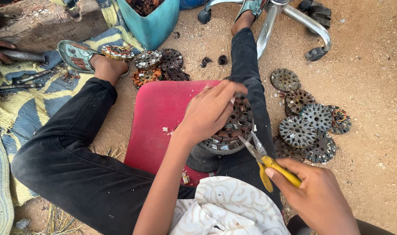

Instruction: The person sits on the ground and uses pliers to remove copper wire segments from a cylindrical motor stator. They repeatedly grip and pull the wires, placing the removed pieces into a nearby blue container.

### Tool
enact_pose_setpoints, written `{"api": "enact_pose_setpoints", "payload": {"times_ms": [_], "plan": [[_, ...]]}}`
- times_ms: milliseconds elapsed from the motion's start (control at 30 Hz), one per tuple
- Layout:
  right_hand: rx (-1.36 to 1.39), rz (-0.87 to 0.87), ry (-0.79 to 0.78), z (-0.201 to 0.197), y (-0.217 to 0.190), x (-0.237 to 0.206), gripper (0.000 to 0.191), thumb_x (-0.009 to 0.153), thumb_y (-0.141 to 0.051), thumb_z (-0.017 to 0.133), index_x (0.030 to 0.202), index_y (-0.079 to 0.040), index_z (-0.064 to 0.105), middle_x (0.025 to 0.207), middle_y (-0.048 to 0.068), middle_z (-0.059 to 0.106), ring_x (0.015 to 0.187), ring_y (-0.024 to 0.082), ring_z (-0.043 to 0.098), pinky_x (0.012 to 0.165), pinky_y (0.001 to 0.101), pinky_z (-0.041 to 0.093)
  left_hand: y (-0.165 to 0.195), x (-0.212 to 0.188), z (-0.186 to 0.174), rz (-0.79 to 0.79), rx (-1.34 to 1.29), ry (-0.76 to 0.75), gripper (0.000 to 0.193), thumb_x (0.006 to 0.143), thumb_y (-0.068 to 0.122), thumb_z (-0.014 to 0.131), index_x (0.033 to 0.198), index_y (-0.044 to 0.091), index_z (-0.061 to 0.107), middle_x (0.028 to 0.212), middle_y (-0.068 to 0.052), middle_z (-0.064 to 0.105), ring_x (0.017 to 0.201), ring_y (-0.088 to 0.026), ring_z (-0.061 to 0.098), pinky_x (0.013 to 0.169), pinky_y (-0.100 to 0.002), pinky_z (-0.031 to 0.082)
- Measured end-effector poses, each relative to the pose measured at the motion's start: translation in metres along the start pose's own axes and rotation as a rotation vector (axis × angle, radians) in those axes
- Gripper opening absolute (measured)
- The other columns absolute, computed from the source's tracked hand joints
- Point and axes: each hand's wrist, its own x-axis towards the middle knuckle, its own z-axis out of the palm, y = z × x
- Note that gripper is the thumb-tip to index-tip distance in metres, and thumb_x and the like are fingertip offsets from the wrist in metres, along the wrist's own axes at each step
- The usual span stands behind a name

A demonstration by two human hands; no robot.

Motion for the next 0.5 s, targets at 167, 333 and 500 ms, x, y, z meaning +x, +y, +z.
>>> {"api": "enact_pose_setpoints", "payload": {"times_ms": [167, 333, 500], "plan": [[-0.052, 0.042, 0.006, -0.006, -0.016, -0.008, 0.039, 0.087, -0.037, 0.077, 0.115, -0.01, 0.078, 0.069, 0.019, 0.075, 0.05, 0.022, 0.064, 0.055, 0.0372, 0.052, 0.001, -0.005, -0.003, 0.043, 0.009, -0.034, 0.015, 0.09, 0.01, 0.056, 0.105, 0.01, 0.053, 0.108, -0.01, 0.058, 0.106, -0.034, 0.062, 0.093, -0.046, 0.048], [0.075, -0.279, 0.139, -0.002, -0.021, -0.009, 0.037, 0.08, -0.033, 0.074, 0.107, -0.007, 0.076, 0.076, 0.016, 0.078, 0.05, 0.02, 0.071, 0.05, 0.0356, 0.054, 0.002, -0.007, 0.002, 0.089, 0.013, -0.016, 0.028, 0.107, 0.036, 0.052, 0.106, 0.008, 0.053, 0.109, -0.009, 0.061, 0.105, -0.034, 0.062, 0.097, -0.05, 0.046], [0.082, -0.162, 0.114, 0.013, -0.028, -0.006, 0.04, 0.083, -0.033, 0.072, 0.116, -0.011, 0.073, 0.075, 0.018, 0.075, 0.053, 0.028, 0.071, 0.055, 0.0393, 0.053, 0.002, -0.007, 0.005, 0.052, 0.061, -0.144, 0.043, 0.101, 0.054, 0.047, 0.094, 0.013, 0.06, 0.095, -0.005, 0.065, 0.103, -0.031, 0.063, 0.094, -0.047, 0.047]]}}
